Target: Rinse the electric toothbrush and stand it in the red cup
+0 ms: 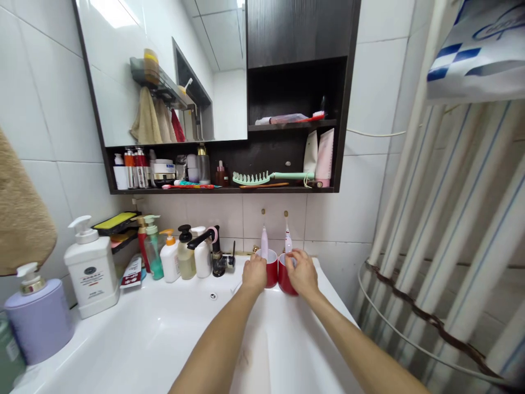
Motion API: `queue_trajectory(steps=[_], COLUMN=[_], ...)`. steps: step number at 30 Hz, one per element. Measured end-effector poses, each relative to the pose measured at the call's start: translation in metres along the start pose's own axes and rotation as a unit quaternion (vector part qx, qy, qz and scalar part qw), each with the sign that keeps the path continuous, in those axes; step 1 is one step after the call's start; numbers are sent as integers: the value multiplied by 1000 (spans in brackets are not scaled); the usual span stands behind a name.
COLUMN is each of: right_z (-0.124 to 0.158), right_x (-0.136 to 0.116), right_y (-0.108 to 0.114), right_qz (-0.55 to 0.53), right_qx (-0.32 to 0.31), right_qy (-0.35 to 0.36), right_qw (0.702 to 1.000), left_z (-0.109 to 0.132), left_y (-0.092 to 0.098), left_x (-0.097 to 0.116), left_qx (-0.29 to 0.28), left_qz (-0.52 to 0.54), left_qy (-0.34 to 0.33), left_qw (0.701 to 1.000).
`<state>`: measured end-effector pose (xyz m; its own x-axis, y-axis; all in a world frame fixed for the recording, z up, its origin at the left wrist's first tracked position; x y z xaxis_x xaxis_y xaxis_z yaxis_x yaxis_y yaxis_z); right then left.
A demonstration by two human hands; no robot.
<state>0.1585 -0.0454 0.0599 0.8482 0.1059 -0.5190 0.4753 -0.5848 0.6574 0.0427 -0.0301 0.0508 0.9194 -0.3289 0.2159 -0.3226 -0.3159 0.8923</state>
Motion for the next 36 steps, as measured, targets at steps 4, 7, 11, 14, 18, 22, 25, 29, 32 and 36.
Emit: queue_trajectory(steps=[4,7,11,14,18,22,25,29,32,36], right_z=[21,33,59,84,107,115,116,119,128,146], right_x=[-20,-28,-35,-37,-37,-41,-48,-53,-51,-48], right_y=[-3,-11,-30,-43,-47,-34,-10,31,45,27], right_qz=[-47,-73,-97,-107,-121,-144,-177,-219,-253,-248], right_qx=[-8,-46,-121,-154,-151,-93,-36,28,29,-148], right_qy=[44,39,18,2,-18,-25,-19,3,45,22], right_qw=[998,996,988,982,981,985,983,975,966,957], left_z=[18,48,94,122,142,144,140,140,141,134], left_y=[9,9,1,-5,-10,-11,-11,-10,-2,17], left_x=[-9,-14,-22,-26,-26,-24,-21,-19,-20,-15], left_qx=[-6,-24,-50,-60,-78,-69,-54,-3,78,131], left_qz=[10,19,49,75,91,97,108,193,303,517], left_qy=[-24,-44,-59,-61,-38,-26,-13,40,135,282], left_qw=[1000,999,996,994,992,993,993,980,940,798])
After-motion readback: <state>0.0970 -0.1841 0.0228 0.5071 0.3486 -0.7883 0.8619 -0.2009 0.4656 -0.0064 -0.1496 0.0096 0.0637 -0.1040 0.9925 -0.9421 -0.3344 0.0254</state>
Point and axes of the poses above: each hand's wrist, its own z-axis away from the middle knuckle, its own y-axis out of the back of the hand, x = y × z, the point moved 1 cm from there along -z, towards the middle knuckle, and after that the axes turned 4 degrees about x, right-handed, at the moved point
